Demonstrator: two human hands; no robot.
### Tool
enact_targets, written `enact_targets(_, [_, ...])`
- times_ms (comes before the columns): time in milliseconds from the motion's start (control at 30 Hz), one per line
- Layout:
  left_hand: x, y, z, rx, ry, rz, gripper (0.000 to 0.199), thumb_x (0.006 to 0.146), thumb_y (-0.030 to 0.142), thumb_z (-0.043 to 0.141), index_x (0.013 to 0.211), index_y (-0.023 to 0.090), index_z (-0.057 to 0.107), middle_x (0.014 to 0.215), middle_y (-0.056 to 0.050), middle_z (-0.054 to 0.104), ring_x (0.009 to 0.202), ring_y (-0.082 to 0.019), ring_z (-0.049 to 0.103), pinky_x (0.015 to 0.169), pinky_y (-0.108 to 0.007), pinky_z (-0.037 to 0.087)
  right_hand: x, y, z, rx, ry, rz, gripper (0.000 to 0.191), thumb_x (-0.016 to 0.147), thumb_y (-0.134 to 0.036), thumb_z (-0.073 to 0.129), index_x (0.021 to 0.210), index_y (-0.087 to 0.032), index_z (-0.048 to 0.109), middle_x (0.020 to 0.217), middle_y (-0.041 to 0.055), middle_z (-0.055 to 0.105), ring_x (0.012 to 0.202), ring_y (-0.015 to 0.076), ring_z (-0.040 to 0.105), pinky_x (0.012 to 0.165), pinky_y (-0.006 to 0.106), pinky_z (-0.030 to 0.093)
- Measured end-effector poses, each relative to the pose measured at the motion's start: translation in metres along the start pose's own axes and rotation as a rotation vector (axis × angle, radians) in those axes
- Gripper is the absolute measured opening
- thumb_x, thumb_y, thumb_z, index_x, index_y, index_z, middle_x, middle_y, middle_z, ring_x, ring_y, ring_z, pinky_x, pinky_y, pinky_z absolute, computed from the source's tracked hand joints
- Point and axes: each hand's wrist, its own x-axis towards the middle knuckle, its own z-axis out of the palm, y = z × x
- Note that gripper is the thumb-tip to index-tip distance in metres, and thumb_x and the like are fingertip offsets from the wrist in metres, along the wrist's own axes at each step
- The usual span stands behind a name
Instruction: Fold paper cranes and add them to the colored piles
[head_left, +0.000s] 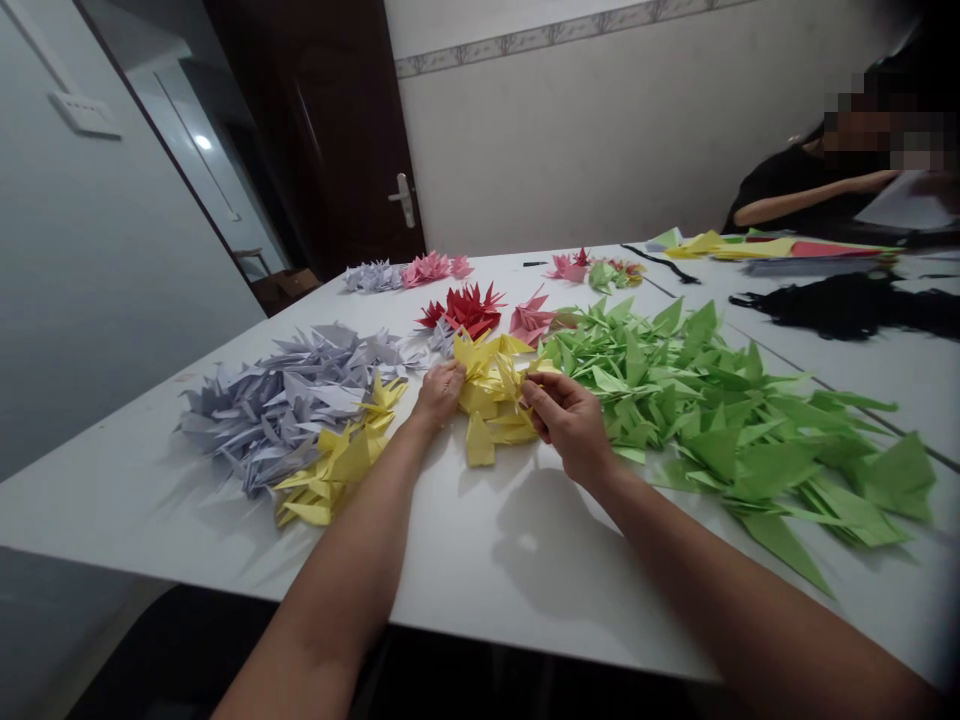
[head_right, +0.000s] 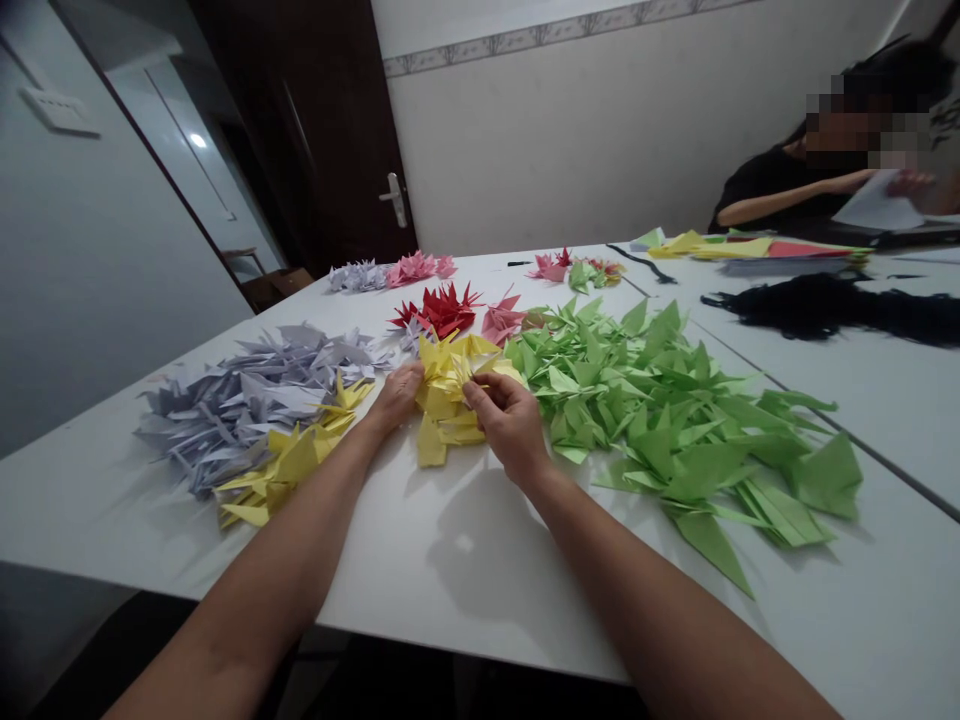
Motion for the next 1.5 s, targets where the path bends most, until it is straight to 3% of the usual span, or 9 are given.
enact_targets(133, [0.001,-0.002,-0.004,-0.007,0.049,0.034,0.023,0.084,0.029,0.053,0.066,0.019,0.062,0.088,-0.007,0.068,0.097,-0.019,0.060,0.099,-0.034,0.041,0.000,0.002,-0.001,-0.021,0.000,0.002,0.042,0.061,-0.048,0.077,0.084,-0.016,0.062,0.057,-0.0044,0.056,0.042,0.0055,0.038,0.036,0.020,0.026])
enact_targets(267, [0.002,0.003,-0.008,-0.124,0.342,0.061,0.019,0.086,0.030,0.049,0.085,0.019,0.065,0.105,-0.007,0.067,0.108,-0.017,0.058,0.100,-0.030,0.040,0.000,0.005,-0.001,-0.045,-0.012,-0.014,0.042,0.062,-0.048,0.077,0.085,-0.017,0.062,0.058,-0.0040,0.056,0.043,0.0060,0.040,0.037,0.020,0.028])
enact_targets(333, [0.001,0.010,-0.009,-0.269,0.483,0.047,0.016,0.082,0.028,0.056,0.091,0.018,0.065,0.100,-0.005,0.068,0.099,-0.015,0.062,0.093,-0.028,0.045,-0.001,0.005,0.000,-0.049,-0.028,-0.022,0.041,0.062,-0.047,0.077,0.085,-0.016,0.063,0.059,-0.0035,0.057,0.044,0.0058,0.040,0.037,0.020,0.028])
enact_targets(400, [-0.001,0.022,-0.007,-0.405,0.531,0.004,0.017,0.076,0.024,0.061,0.091,0.018,0.065,0.089,-0.002,0.069,0.083,-0.012,0.064,0.081,-0.024,0.049,-0.002,0.005,0.001,-0.051,-0.050,-0.025,0.039,0.063,-0.047,0.077,0.084,-0.017,0.063,0.061,-0.0032,0.058,0.044,0.0054,0.040,0.038,0.020,0.027])
enact_targets(533, [-0.013,0.053,-0.001,-0.628,0.471,-0.086,0.018,0.068,0.016,0.065,0.085,0.018,0.060,0.073,0.004,0.064,0.067,-0.007,0.061,0.063,-0.017,0.047,-0.005,0.002,0.003,-0.051,-0.076,-0.021,0.038,0.062,-0.046,0.077,0.083,-0.017,0.063,0.061,-0.0032,0.057,0.045,0.0057,0.041,0.038,0.020,0.028])
enact_targets(667, [-0.029,0.081,0.005,-0.898,0.244,-0.252,0.036,0.063,0.011,0.067,0.093,0.021,0.050,0.072,0.006,0.064,0.062,-0.007,0.063,0.060,-0.016,0.046,-0.005,0.000,0.004,-0.035,-0.084,-0.043,0.036,0.064,-0.045,0.076,0.083,-0.017,0.063,0.061,-0.0027,0.057,0.048,0.0069,0.044,0.040,0.021,0.031])
enact_targets(900, [-0.046,0.095,0.020,-0.987,0.011,-0.326,0.047,0.058,0.012,0.069,0.099,0.019,0.047,0.072,0.004,0.064,0.061,-0.007,0.062,0.061,-0.018,0.047,-0.001,0.002,0.002,-0.002,-0.043,-0.106,0.035,0.066,-0.043,0.075,0.086,-0.017,0.062,0.064,-0.0026,0.060,0.047,0.0061,0.046,0.039,0.019,0.032])
enact_targets(1500, [-0.046,0.095,0.019,-0.905,-0.015,-0.320,0.044,0.056,0.013,0.071,0.095,0.018,0.050,0.070,0.004,0.065,0.059,-0.007,0.062,0.059,-0.018,0.048,0.001,-0.004,0.000,0.030,-0.013,-0.024,0.039,0.061,-0.044,0.077,0.085,-0.017,0.064,0.057,-0.0048,0.057,0.045,0.0061,0.044,0.038,0.019,0.029])
